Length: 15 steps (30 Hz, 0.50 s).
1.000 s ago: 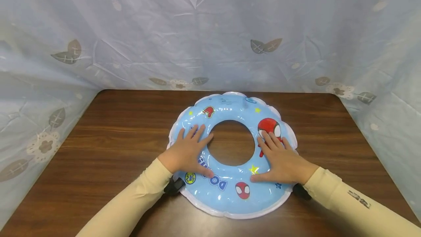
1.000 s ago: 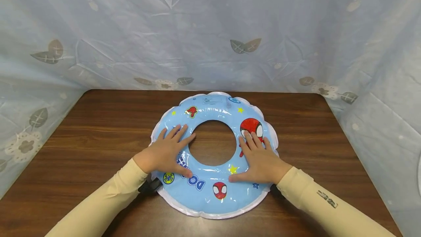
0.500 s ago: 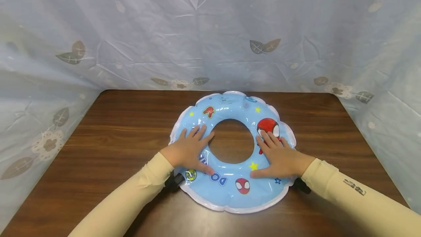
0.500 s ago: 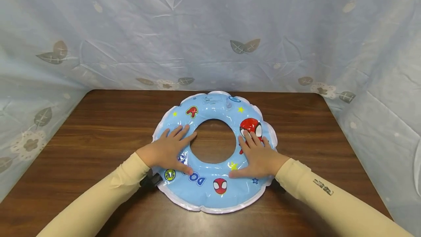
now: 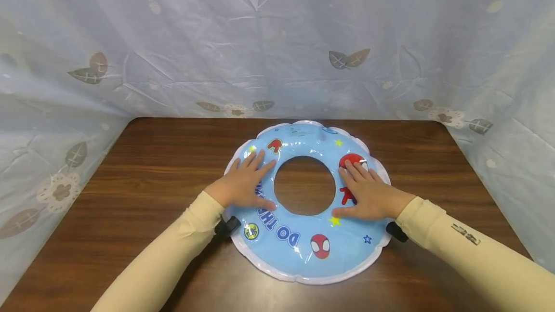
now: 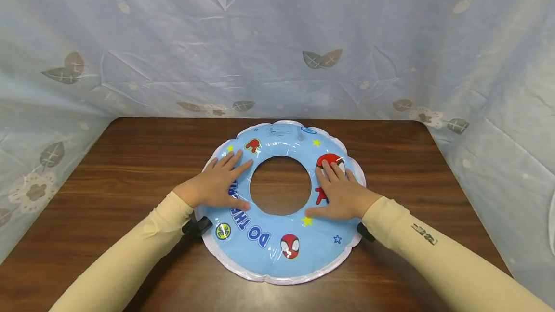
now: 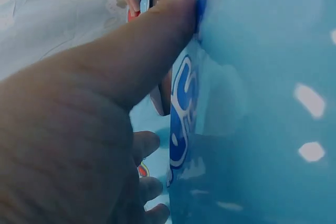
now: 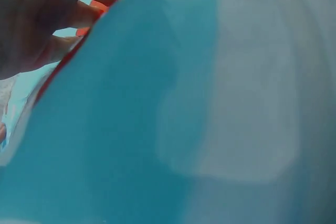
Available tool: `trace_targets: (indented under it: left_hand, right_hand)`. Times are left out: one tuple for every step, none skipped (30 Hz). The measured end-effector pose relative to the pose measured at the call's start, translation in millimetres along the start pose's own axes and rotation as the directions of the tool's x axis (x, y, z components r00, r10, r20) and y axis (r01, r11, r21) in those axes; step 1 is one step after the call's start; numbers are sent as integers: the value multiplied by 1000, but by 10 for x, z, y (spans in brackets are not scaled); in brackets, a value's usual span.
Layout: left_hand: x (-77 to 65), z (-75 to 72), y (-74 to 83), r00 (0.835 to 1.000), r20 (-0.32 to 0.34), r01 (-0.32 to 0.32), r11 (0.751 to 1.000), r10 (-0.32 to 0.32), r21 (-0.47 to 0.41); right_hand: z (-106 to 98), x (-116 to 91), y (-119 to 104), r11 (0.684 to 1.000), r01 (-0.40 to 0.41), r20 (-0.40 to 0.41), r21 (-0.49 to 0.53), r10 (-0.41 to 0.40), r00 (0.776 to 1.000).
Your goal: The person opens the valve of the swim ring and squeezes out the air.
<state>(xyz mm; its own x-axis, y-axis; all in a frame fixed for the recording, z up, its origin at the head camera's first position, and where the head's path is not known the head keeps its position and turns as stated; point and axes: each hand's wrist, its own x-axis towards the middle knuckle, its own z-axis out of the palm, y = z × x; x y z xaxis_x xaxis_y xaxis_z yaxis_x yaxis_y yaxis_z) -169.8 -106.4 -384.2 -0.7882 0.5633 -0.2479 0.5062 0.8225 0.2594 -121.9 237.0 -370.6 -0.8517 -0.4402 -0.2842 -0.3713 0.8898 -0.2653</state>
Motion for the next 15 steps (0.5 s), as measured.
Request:
trace_targets:
  left_hand:
    - [3,6,-2,1000,3,1,1000,-1,-4]
    - [4,9,-5,1000,8,0,1000,0,-3]
    - [2,4,-5,1000,18,1,1000,-1,-3]
    - [0,-5,-4,1000,29,3,1000,-3,0]
    - [5,-22,-3,999,43,8,1000,-8,2]
    - [12,-46,1,999,51,12,1000,-12,3]
    - [26,-79,10,998,56,16,1000,-16,5]
    - [48,-116,21,999,51,12,1000,-12,13]
    - [81,-153,36,999,40,6,1000,-7,24]
    - [123,-187,54,1000,18,-5,1000,4,30]
    - [175,-219,74,1000,-7,-20,999,20,33]
    - [233,-245,97,999,-35,-41,998,42,40]
    - [295,-263,120,997,-56,-58,997,61,51]
    - [356,-273,139,994,-73,-73,996,77,60]
    - [412,-275,159,994,-77,-80,995,84,59]
  right_hand:
    - [-1,9,-3,1000,-2,8,-1,2,1000]
    - [-3,15,-4,1000,-4,18,-1,4,1000]
    - [-8,21,-4,1000,-7,27,3,7,1000]
    - [-18,25,-2,1000,-8,36,6,8,999]
    - [-32,33,0,1000,-8,40,9,8,999]
    - [-52,46,3,1000,-5,37,8,4,999]
    - [-77,64,6,1000,1,29,7,-1,1000]
    - [-104,90,11,1000,7,15,1,-7,1000]
    - [-133,122,17,1000,13,-2,-9,-13,1000]
    - [-161,160,24,1000,18,-20,-24,-19,1000]
    - [-187,205,29,999,25,-37,-41,-26,999]
    - [-209,251,29,998,31,-51,-58,-34,998]
    - [-227,297,28,997,33,-57,-73,-37,998]
    - [-241,343,27,996,30,-56,-86,-35,998]
    - [-251,387,24,995,29,-49,-93,-33,998]
